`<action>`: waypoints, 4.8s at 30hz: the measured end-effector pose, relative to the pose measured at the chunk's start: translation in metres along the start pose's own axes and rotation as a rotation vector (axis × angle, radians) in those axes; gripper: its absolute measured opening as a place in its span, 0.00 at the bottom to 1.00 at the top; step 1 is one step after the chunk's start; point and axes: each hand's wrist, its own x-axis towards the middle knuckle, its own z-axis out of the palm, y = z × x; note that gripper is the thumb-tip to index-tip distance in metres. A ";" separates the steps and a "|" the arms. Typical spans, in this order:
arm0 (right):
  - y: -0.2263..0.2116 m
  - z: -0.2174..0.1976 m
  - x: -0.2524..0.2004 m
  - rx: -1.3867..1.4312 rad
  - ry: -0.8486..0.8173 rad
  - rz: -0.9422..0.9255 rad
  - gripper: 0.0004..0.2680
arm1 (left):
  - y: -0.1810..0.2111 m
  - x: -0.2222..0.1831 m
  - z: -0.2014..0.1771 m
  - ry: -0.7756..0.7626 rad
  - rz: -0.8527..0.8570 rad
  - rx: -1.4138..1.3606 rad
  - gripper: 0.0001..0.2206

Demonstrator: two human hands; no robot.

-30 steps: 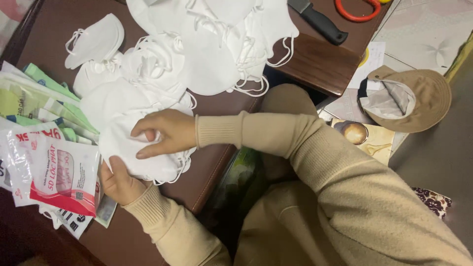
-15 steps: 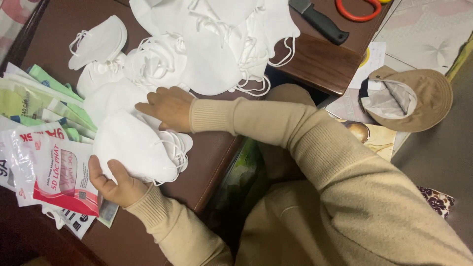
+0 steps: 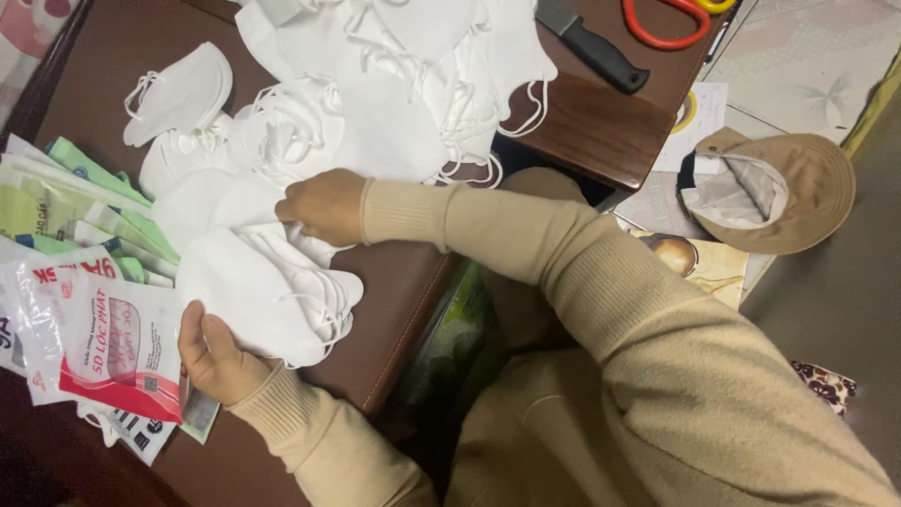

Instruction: Picking up individual white face masks from a pile and stacking them neatly on a table.

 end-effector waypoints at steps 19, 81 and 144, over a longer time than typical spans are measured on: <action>0.007 0.016 -0.007 0.271 0.127 -0.090 0.15 | -0.045 0.017 -0.026 -0.037 -0.192 -0.326 0.13; -0.041 -0.012 -0.027 -0.353 0.138 -0.073 0.31 | 0.013 0.006 -0.022 0.189 -0.249 -0.807 0.17; 0.030 -0.069 0.155 -0.026 -0.133 0.073 0.40 | 0.011 0.005 -0.012 0.114 -0.476 -0.593 0.14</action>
